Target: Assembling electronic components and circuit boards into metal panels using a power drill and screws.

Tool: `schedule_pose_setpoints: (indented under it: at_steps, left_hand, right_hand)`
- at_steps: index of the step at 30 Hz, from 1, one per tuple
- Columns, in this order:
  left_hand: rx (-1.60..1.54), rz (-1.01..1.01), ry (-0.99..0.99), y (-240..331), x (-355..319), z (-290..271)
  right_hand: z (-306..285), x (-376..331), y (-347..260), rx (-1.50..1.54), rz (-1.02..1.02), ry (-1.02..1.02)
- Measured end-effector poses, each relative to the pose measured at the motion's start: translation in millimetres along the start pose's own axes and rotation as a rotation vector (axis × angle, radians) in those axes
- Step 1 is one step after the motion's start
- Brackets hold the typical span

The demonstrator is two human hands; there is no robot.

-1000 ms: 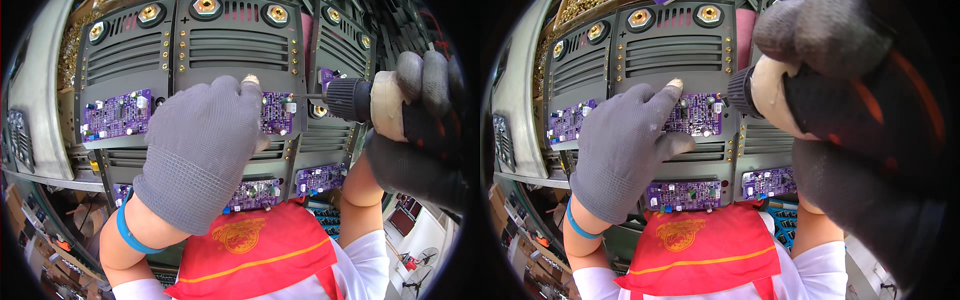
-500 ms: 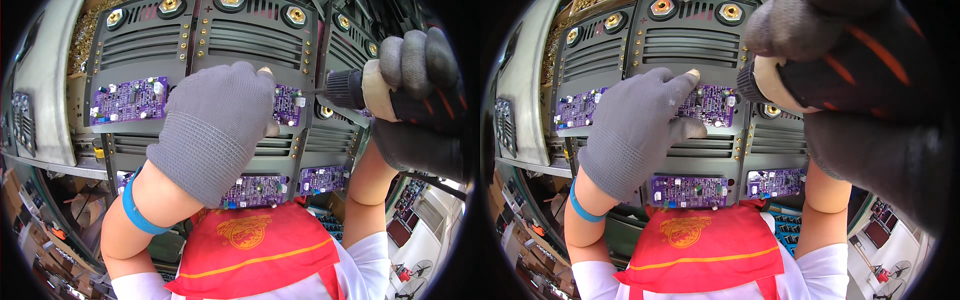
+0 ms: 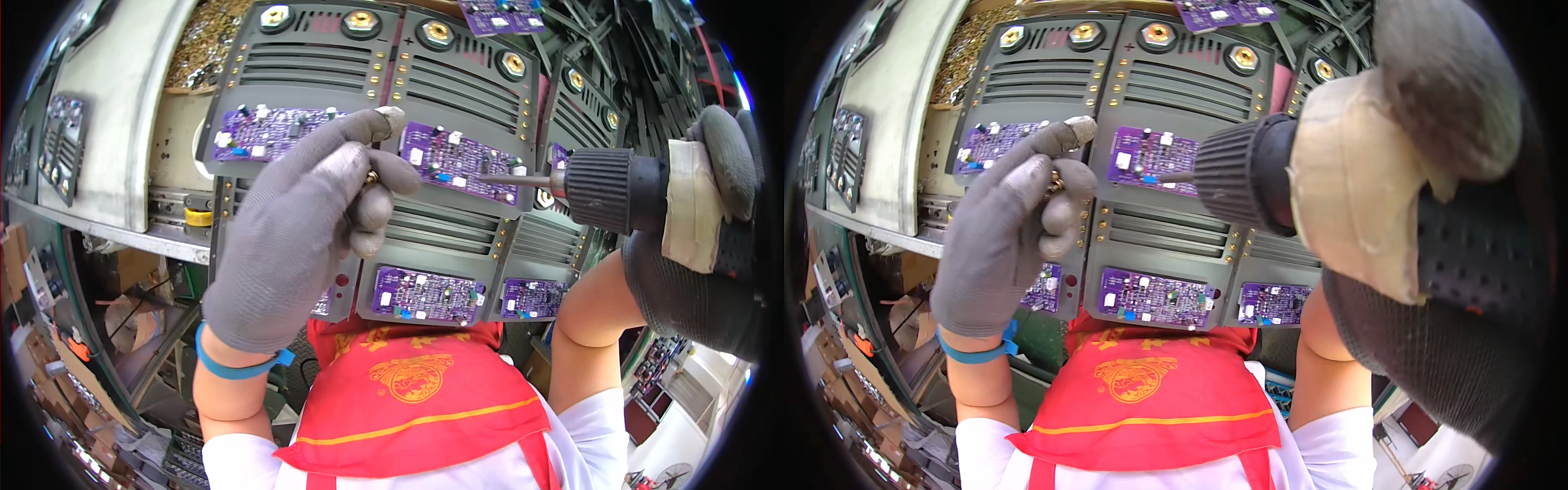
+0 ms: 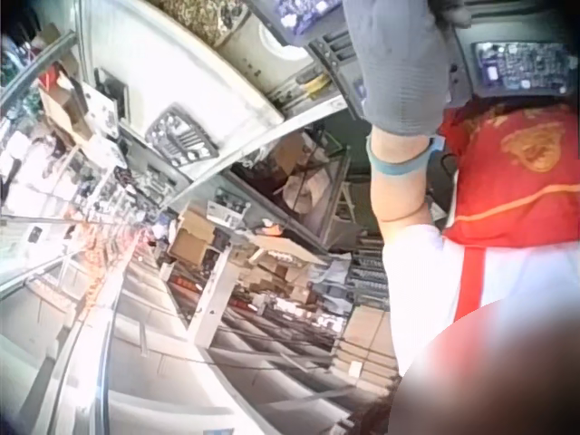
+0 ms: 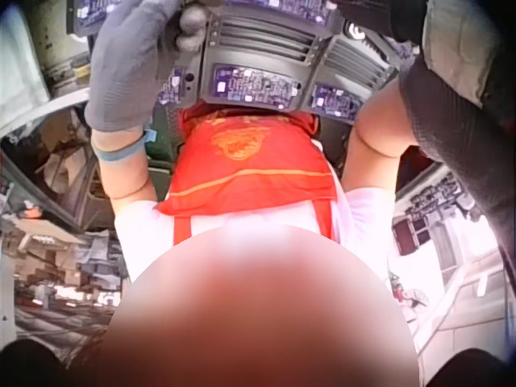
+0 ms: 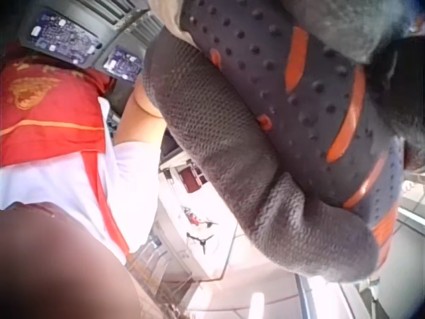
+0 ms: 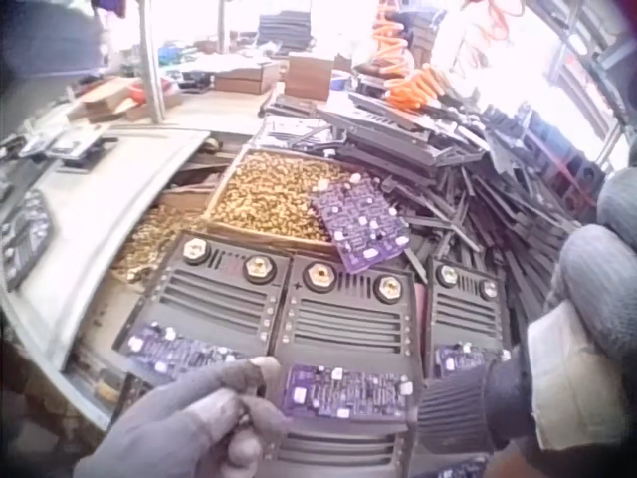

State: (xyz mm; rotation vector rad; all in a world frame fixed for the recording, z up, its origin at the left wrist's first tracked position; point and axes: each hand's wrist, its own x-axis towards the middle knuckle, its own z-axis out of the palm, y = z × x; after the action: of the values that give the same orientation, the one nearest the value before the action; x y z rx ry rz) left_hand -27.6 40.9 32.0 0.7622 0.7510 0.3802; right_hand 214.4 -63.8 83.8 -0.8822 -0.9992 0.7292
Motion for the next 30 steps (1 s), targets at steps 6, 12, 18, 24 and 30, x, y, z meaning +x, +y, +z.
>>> schedule_pose_setpoints:
  at_steps: [6,12,18,24,30]
  left_hand:
    - [-0.26,0.011,-0.014,-25,-7,-5]
    - [-0.351,-0.096,-0.079,-35,-3,-7]
    - [-0.367,-0.064,-0.105,-34,-2,-6]
    - [-0.28,-0.086,-0.004,-25,-3,-1]
    - [-0.354,-0.031,-0.007,-26,0,2]
  right_hand:
    - [44,5,8,0.06,-0.015,-0.072]
    - [91,21,15,0.083,-0.046,-0.148]
    - [104,20,21,0.097,-0.056,-0.17]
    - [97,23,25,0.115,-0.051,-0.164]
    - [92,23,21,0.141,-0.05,-0.158]
